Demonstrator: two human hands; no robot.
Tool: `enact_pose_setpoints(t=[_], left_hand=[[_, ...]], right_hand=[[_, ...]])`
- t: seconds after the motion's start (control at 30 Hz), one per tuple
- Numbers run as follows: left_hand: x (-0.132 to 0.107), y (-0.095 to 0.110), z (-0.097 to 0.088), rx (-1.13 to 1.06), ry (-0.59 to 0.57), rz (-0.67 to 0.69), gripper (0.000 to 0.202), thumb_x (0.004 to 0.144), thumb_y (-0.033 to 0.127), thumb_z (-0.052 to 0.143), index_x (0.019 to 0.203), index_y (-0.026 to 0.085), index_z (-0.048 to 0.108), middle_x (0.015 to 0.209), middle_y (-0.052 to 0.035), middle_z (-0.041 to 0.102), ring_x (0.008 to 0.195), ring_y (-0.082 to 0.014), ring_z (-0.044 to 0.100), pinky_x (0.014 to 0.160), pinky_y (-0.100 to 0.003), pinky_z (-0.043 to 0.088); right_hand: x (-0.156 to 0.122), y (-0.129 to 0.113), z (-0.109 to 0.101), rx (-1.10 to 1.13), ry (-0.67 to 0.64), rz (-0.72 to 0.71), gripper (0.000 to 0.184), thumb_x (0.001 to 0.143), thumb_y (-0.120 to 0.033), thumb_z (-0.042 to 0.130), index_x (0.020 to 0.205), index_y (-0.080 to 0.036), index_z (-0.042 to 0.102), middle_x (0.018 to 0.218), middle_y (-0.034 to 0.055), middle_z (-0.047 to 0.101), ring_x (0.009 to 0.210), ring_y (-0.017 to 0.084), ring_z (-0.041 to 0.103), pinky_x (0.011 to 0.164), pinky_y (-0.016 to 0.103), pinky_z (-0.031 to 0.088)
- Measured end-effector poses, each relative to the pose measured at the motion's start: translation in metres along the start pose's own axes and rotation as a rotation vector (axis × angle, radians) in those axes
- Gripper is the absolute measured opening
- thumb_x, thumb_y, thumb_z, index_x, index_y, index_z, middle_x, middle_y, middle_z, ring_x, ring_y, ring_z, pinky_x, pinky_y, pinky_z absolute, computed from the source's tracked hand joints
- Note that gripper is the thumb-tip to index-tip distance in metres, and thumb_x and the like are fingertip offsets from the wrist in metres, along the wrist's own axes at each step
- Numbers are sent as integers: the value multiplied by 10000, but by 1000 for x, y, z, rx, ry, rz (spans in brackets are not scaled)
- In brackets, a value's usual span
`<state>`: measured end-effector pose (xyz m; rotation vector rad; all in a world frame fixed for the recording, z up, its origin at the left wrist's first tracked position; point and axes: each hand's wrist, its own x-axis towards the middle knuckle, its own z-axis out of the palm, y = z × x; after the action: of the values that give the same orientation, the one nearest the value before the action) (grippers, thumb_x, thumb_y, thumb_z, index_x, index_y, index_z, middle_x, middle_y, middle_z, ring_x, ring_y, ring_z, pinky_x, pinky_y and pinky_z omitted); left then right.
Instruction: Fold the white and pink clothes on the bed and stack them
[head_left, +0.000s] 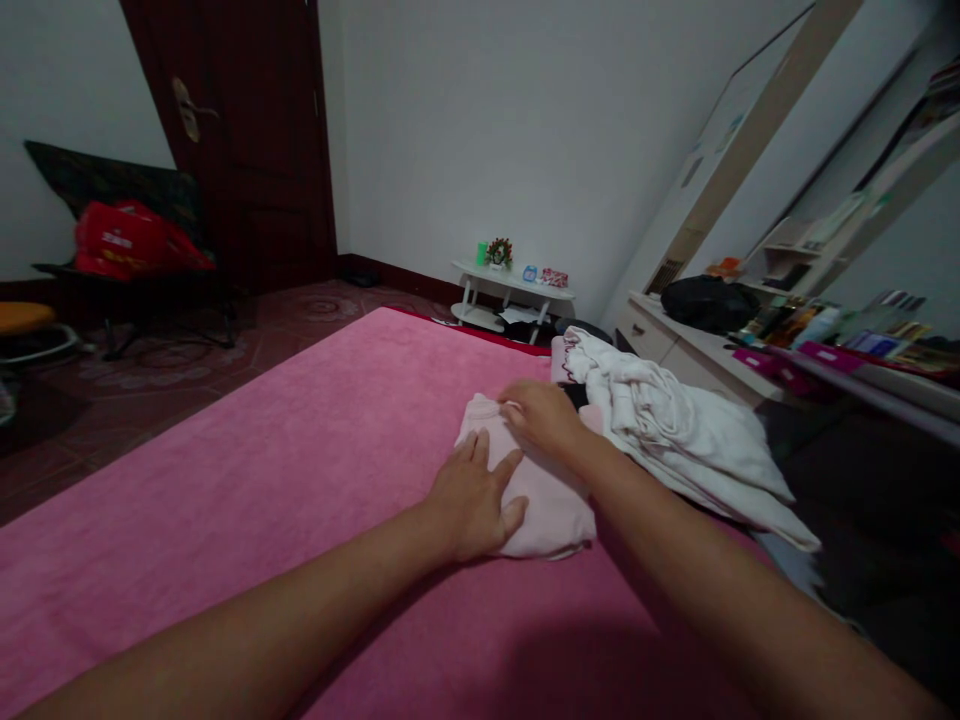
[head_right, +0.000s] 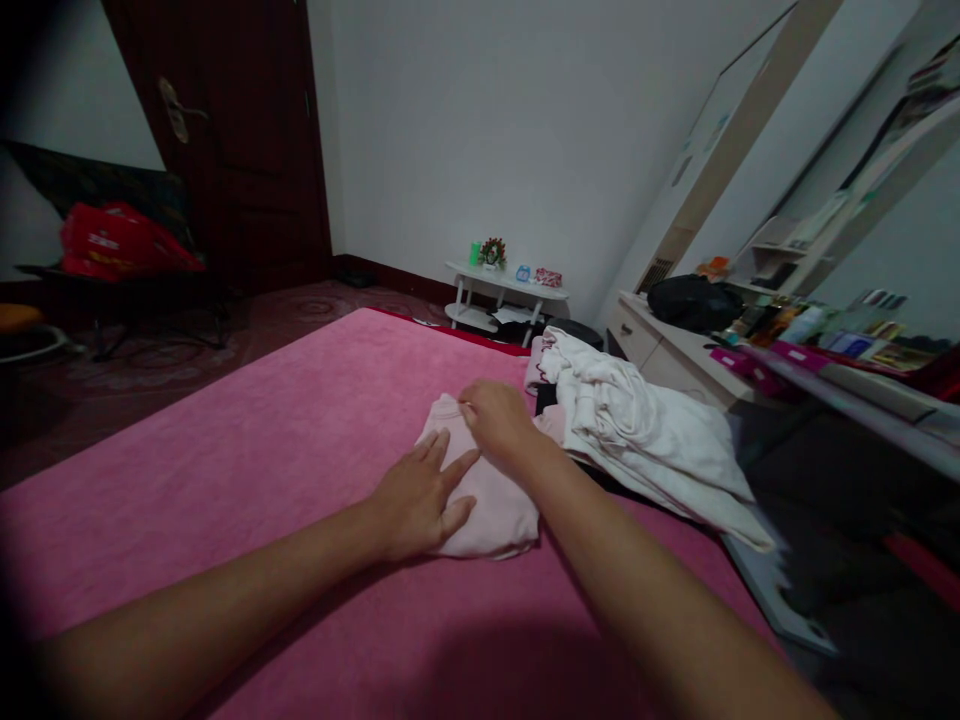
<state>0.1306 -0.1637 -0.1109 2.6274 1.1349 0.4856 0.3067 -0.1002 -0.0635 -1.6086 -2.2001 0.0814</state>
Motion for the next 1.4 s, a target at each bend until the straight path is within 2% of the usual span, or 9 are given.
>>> enact_pose_setpoints(t=[0.1,0.23,0.4,0.67,0.8,0.93,1.07,1.2,1.4], left_hand=[[0,-2,1,-8,-8,8,682,882,526,416,1466,182,337,1527,-171,288,1414,-387,199,1114,-537,211],[-1,-7,2,-42,-34,43,806,825,649,448,1461,165,344,1535,-187,257,1411,-405,194,1119,-537,198],[-2,-12,5,-58,-37,31,998,717,777,477,1470,143,313,1542,-200,225,1417,-405,173,1123,-524,198],[-2,-15,-7,-102,-128,45,1184,590,857,524,1478,111,287,1544,-233,167,1421,-417,133,1129,-510,186],[5,-33,-10,-339,-185,77,1025,668,804,524,1422,121,409,1535,-210,226,1419,-380,189,1123,-480,219],[17,-58,5,-904,-20,-69,649,841,647,444,1106,100,672,1192,-192,641,1028,-292,629,834,-383,483],[23,-69,18,-1151,235,-233,481,824,528,539,868,75,695,726,-103,688,568,-155,574,554,-275,431],[20,-66,12,-1045,331,-160,385,823,445,562,775,87,694,774,-92,696,663,-158,595,650,-278,453],[10,-57,-6,-848,407,-36,357,859,414,512,811,118,705,820,-59,708,781,-188,631,735,-290,475]], right_hand=[[-4,12,28,13,-239,-63,454,944,-432,400,1362,-284,499,1455,50,451,1364,224,361,1122,421,234],[-11,36,48,-124,-250,84,620,959,-552,269,1482,-220,299,1561,106,222,1450,256,137,1140,525,115],[-27,40,47,-166,-163,172,586,966,-528,272,1474,-242,316,1570,101,189,1442,297,157,1111,593,147],[-91,32,43,-77,-47,134,520,958,-407,316,1444,-235,386,1539,61,293,1439,229,191,1152,490,193],[-107,7,16,-9,-100,195,500,924,-365,371,1345,-146,527,1444,128,447,1346,253,402,1105,445,317],[-118,-51,-12,-24,-44,154,364,870,-345,471,1125,-204,690,1255,99,629,1189,264,556,1049,428,385],[-127,-101,-5,-225,-130,-15,623,730,-162,566,1350,-197,515,1441,118,454,1288,298,440,1023,443,396],[-120,-111,16,-414,-200,-12,858,643,-44,563,1458,-179,332,1488,168,361,1274,342,419,908,441,459],[-118,-90,-12,-304,-161,-199,502,750,-39,492,1221,-206,540,1119,93,651,1009,233,584,818,349,467]])
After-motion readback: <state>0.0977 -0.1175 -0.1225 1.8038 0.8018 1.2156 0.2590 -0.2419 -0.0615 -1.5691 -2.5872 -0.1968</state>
